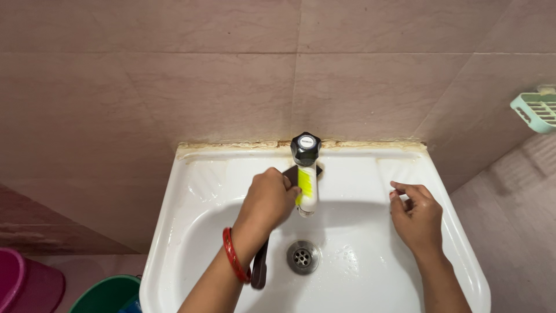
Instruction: The person cleans a bathroom sink and faucet by scrubbing them with a small handheld brush.
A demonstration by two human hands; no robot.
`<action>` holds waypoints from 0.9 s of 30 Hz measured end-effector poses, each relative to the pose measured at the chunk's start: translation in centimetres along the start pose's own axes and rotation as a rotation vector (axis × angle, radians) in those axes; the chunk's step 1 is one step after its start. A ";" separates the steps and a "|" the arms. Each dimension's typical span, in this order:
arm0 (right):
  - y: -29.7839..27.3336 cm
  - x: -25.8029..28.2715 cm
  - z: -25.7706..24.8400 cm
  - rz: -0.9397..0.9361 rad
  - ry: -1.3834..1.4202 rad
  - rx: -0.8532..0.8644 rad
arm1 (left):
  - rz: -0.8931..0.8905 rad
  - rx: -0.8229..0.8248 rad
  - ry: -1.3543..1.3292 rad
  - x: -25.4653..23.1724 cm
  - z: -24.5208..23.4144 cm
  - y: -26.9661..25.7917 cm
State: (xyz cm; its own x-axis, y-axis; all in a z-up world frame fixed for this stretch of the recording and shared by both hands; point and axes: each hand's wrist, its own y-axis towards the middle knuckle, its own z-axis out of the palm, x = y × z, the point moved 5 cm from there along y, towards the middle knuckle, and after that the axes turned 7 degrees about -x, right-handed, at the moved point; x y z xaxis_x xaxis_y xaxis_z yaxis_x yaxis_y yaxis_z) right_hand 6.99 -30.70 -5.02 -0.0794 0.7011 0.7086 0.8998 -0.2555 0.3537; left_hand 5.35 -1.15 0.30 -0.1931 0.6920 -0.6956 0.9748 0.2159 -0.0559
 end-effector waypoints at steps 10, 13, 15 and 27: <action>0.5 -2.5 0.6 -0.126 -0.001 -0.003 | -0.079 -0.040 -0.018 0.4 1.2 2.6; -0.2 -2.3 1.1 -0.115 0.008 0.005 | -0.097 -0.033 -0.020 0.3 0.8 1.9; -0.2 -2.2 0.7 -0.086 -0.006 0.003 | -0.087 -0.041 -0.029 0.3 0.3 1.5; -0.3 -1.4 1.2 -0.054 -0.078 0.058 | -0.090 0.059 0.006 -0.6 -0.2 0.6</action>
State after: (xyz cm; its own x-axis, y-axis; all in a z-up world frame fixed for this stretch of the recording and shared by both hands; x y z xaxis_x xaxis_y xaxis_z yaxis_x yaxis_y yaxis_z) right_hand 7.35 -30.85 -6.82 -0.0966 0.7630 0.6392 0.9187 -0.1787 0.3522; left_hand 6.06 -1.29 0.81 -0.2804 0.6760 -0.6815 0.9584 0.2365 -0.1597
